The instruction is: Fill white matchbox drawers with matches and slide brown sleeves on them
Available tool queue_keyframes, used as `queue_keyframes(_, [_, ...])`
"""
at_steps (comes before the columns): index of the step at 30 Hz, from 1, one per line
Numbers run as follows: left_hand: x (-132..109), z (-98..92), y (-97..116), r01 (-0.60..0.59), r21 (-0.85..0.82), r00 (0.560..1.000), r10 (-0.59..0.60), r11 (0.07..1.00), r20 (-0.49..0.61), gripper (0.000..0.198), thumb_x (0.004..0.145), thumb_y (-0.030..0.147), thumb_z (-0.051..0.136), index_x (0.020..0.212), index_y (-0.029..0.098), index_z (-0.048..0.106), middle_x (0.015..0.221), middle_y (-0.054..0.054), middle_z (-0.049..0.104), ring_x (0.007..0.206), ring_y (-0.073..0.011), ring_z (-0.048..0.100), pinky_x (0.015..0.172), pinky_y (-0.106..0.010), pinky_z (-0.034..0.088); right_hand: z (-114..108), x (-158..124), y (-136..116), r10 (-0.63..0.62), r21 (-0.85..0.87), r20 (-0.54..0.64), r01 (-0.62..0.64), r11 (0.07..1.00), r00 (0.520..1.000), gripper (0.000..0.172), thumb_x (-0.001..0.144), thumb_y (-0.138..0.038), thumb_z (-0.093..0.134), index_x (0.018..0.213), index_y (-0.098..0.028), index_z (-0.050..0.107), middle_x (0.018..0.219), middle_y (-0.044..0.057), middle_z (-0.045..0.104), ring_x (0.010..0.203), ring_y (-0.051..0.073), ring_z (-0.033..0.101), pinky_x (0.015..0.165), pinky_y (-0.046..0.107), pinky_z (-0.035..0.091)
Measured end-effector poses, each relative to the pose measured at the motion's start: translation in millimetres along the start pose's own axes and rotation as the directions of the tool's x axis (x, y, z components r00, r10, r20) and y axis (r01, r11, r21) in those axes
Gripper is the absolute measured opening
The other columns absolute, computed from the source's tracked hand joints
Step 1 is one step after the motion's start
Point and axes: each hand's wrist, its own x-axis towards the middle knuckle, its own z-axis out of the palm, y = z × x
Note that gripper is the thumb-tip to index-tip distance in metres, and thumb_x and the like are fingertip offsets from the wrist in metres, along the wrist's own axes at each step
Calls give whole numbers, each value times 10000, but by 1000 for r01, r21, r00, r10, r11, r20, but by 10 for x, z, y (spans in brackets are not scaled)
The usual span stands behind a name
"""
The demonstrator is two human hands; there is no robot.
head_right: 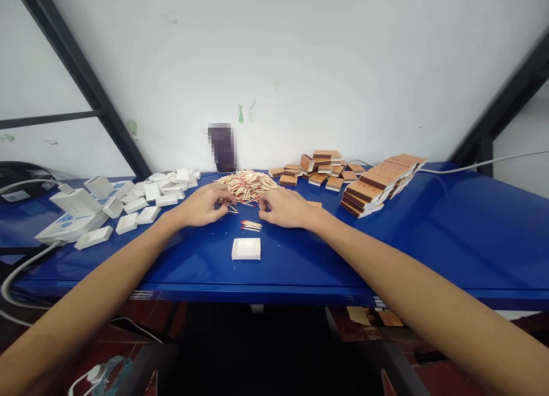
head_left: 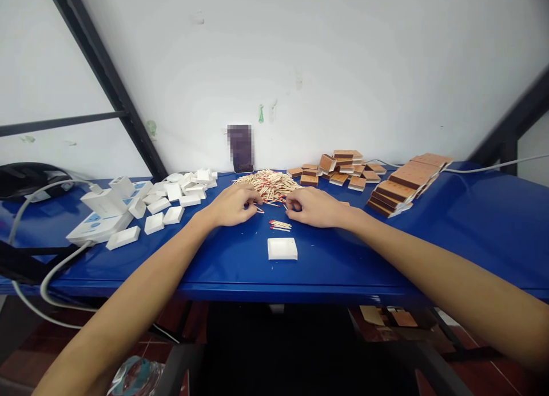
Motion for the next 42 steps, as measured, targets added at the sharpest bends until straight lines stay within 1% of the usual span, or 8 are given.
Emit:
queue_keyframes(5, [-36, -28, -68, 30, -9, 995, -30, 999, 94, 227, 732, 219, 546, 894, 173, 698, 857, -47, 651, 821, -206, 588, 785, -329, 435, -23, 1, -45, -1, -29, 39, 2, 1000, 999, 77, 780, -247, 566, 728, -192, 572, 716, 17, 633, 635, 138, 508, 592, 266, 299])
queue_keyframes(11, [-48, 12, -85, 24, -20, 998, -22, 1000, 63, 305, 743, 209, 545, 1015, 181, 679, 881, -39, 664, 805, -190, 583, 743, -305, 426, -8, -9, -55, -18, 38, 34, 17, 999, 999, 71, 773, -236, 584, 720, -193, 602, 679, 5, 618, 641, 139, 525, 596, 257, 318])
queue_keyframes(15, [-39, 23, -78, 0, 4, 998, 0, 1000, 64, 260, 789, 211, 527, 982, 183, 698, 909, -52, 679, 861, -204, 602, 788, -317, 427, 41, -1, -32, -71, 64, -3, 71, 995, 997, 76, 801, -184, 558, 801, -180, 633, 720, 11, 638, 643, 135, 531, 603, 252, 334])
queue_keyframes(18, [-30, 33, -75, -10, -3, 998, 10, 1000, 68, 242, 798, 196, 526, 960, 183, 706, 889, -48, 678, 852, -199, 600, 789, -314, 427, 98, 24, 10, -137, 65, -20, 138, 988, 990, 202, 839, -143, 515, 966, -175, 669, 820, 29, 687, 695, 145, 568, 641, 258, 364])
queue_keyframes(22, [-25, 62, -81, -18, -48, 998, 21, 999, 64, 267, 811, 184, 520, 993, 198, 714, 879, -38, 675, 846, -191, 593, 787, -310, 428, 169, 62, 53, -240, 57, -41, 243, 968, 970, 394, 890, -101, 452, 1221, -212, 636, 1108, 69, 699, 952, 198, 622, 805, 305, 425])
queue_keyframes(24, [-23, 72, -80, -32, -73, 998, 36, 997, 58, 274, 813, 174, 513, 994, 201, 716, 871, -34, 673, 847, -186, 591, 791, -306, 428, 185, 75, 54, -256, 27, -36, 257, 966, 966, 419, 915, -107, 438, 1269, -235, 622, 1162, 85, 676, 1037, 225, 609, 857, 339, 432])
queue_keyframes(34, [-23, 43, -43, -33, -43, 999, 35, 999, 32, 275, 753, 144, 520, 966, 177, 692, 850, -34, 663, 814, -184, 578, 772, -312, 421, 163, 120, 64, -282, -25, -26, 282, 959, 959, 257, 980, -226, 451, 1062, -213, 694, 1013, 85, 654, 929, 211, 592, 804, 328, 431])
queue_keyframes(42, [-22, 47, -55, -5, -120, 999, 10, 993, 36, 276, 740, 141, 521, 956, 179, 688, 812, -11, 681, 748, -148, 586, 722, -272, 415, 179, 121, 12, -292, -38, -40, 291, 956, 956, 322, 982, -211, 452, 1221, -257, 663, 999, 78, 616, 939, 218, 569, 776, 318, 402])
